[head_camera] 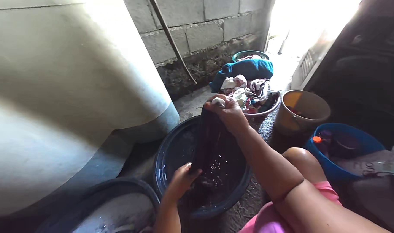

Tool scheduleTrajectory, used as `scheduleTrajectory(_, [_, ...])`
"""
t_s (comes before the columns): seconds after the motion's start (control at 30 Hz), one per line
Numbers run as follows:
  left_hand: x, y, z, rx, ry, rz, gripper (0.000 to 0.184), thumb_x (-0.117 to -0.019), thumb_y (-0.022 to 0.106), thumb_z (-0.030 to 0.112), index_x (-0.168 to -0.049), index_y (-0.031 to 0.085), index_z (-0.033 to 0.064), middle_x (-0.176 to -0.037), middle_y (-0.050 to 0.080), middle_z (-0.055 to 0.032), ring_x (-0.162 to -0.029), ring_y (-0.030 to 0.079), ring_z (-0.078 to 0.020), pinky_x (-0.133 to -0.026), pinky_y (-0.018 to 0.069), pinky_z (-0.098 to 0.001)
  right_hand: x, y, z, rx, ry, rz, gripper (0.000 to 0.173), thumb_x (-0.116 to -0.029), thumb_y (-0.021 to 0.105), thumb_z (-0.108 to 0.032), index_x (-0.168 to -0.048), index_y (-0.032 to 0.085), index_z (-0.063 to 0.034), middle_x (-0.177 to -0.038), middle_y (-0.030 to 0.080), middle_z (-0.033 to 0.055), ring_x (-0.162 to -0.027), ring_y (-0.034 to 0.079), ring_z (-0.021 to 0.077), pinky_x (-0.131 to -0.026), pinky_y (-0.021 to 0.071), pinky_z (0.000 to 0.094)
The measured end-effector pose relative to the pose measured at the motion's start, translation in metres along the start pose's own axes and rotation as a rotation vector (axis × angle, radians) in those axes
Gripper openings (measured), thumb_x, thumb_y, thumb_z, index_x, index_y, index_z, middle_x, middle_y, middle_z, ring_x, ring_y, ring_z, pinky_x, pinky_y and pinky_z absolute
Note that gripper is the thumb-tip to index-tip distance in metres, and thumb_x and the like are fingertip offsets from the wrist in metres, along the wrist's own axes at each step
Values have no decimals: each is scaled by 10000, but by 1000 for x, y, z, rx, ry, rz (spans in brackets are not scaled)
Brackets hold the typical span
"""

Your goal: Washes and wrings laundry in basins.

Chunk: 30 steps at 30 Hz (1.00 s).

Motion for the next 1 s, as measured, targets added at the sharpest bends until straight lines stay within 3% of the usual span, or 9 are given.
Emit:
scheduleTrajectory(0.13, [7,-2,32,307,249,277,189,-989,587,44,-1142,681,-16,-1036,729,5,-950,667,30,-894,554,-172,28,17,100,-161,512,114,254,-1071,548,-254,-1209,618,-52,-972,691,71,-820,665,147,-746,579,356])
scheduleTrajectory(0.2, [-1,5,33,293,248,307,194,-1016,551,44,-1139,677,-37,-1050,727,-21,-962,661,27,-906,537,-159,66,41,131,-153,757,-14,407,-1113,435,-301,-1346,566,6,-1142,674,162,-990,667,226,-879,564,423])
scheduleTrajectory(0.3, [-13,4,18,59,179,362,211,-1024,580,97,-1042,704,-73,-978,723,-119,-897,657,-63,-878,527,-272,105,68,134,-147,916,-297,668,-1122,232,-495,-1347,576,32,-1284,634,217,-1179,623,270,-1033,486,496])
scheduleTrajectory(0.37, [-13,-4,8,36,136,380,177,-965,648,83,-1037,681,-75,-944,706,-112,-844,651,-78,-829,544,-292,112,74,131,-120,787,-526,522,-1126,367,-355,-1350,562,74,-1293,631,248,-1202,622,283,-1067,476,491])
scheduleTrajectory(0.47, [-9,-14,13,110,123,434,188,-978,589,39,-1110,582,-94,-918,633,-79,-780,588,-22,-739,515,-208,95,79,115,86,561,-696,452,-918,790,-178,-1245,629,90,-1145,689,240,-1071,662,285,-994,509,474])
scheduleTrajectory(0.57, [-2,-13,20,297,220,432,320,-1076,429,203,-1156,581,-67,-997,642,-11,-927,615,14,-888,527,-204,71,71,89,230,498,-683,253,-954,731,-161,-1008,699,84,-930,693,191,-874,650,251,-835,518,465])
scheduleTrajectory(0.7, [3,3,24,386,211,129,441,-952,660,320,-1237,609,-12,-1081,717,30,-998,671,-7,-931,566,-255,45,49,46,210,302,-545,159,-968,659,-64,-967,706,88,-888,698,149,-828,632,148,-800,514,357])
scheduleTrajectory(0.9, [-13,17,-3,-192,-44,-193,419,-1004,663,327,-1221,694,-31,-1190,705,-227,-1180,657,-339,-1089,455,-553,15,-7,14,-98,157,-17,110,-973,623,-69,-981,731,-78,-858,710,-37,-755,633,7,-697,558,237])
scheduleTrajectory(1.0, [-10,1,5,4,10,97,259,-1004,630,236,-1056,710,-4,-953,709,-101,-897,667,-166,-874,539,-417,6,-28,38,-194,318,139,174,-1040,613,-260,-1095,702,-121,-909,710,-7,-774,658,82,-698,580,306])
Point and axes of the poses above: each hand's wrist, its own x-axis away from the middle knuckle, its own y-axis out of the palm, z = x × y, the point moved 2 cm from there along -x, towards the middle knuckle
